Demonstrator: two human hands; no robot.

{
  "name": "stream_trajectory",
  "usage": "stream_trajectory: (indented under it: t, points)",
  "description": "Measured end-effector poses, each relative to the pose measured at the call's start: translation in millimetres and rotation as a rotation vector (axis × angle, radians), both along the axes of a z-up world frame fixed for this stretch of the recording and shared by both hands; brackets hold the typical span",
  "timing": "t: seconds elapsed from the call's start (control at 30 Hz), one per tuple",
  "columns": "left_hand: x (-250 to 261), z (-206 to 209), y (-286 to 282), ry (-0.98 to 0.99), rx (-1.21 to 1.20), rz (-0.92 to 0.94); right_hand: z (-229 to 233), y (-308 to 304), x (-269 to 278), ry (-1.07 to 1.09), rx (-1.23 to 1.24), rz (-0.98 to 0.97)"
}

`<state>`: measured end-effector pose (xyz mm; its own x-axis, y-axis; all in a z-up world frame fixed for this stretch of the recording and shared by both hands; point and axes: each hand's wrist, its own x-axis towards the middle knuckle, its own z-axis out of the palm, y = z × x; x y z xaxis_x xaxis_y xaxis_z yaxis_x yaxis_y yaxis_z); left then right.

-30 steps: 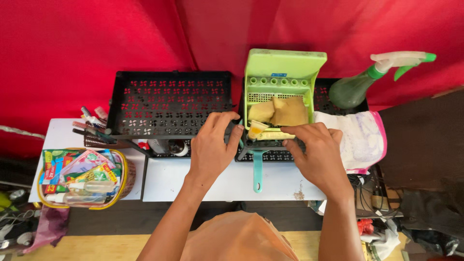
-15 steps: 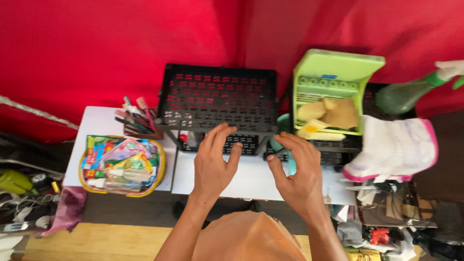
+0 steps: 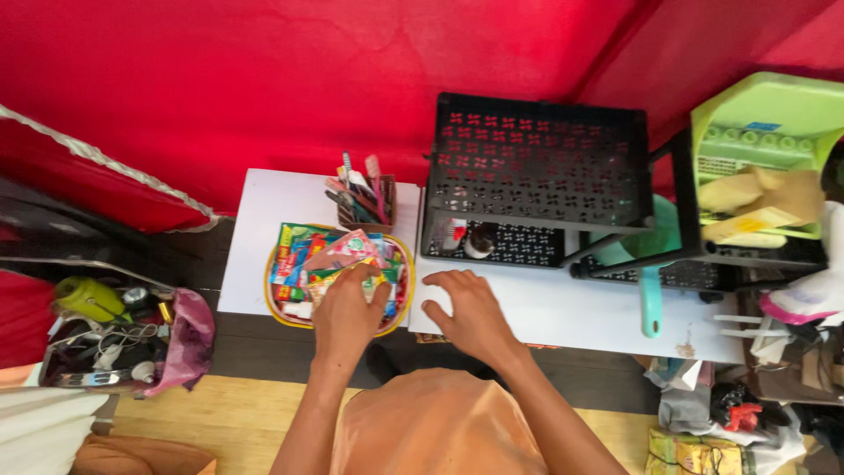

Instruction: The person organizes bathroom supplies on a countertop. They place a cloth and a spray bottle on a green caddy, then arrange several small bottles, toothbrushes, and toothpaste into the caddy and a black tray. The person also moves a light blue pan to the side to clear space.

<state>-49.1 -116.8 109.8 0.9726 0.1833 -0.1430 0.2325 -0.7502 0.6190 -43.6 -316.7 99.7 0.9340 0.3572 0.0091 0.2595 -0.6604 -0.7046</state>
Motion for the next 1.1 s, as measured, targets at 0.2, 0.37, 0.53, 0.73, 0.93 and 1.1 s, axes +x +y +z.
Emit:
stream_trajectory:
  t: [0.2, 0.37, 0.53, 0.73, 0.93, 1.1]
  points:
    - [1, -40, 90, 0.200, 0.147, 0.067, -49, 82, 5, 0.029, -0.053, 0.099]
    - [1, -73, 137, 0.329, 0.174, 0.026, -84, 118, 17, 0.080, -0.102, 0.119]
    - [-3, -94, 158, 0.394, 0.179, -0.028, -109, 134, 20, 0.075, -0.175, 0.108]
    - [-1, -87, 166, 0.435, 0.107, -0.065, -122, 138, 22, 0.057, -0.202, 0.104]
    - [6, -62, 166, 0.379, 0.000, -0.150, -121, 136, 21, 0.118, -0.178, 0.081]
    - [13, -39, 152, 0.183, -0.079, -0.180, -110, 127, 21, 0.123, -0.046, -0.007]
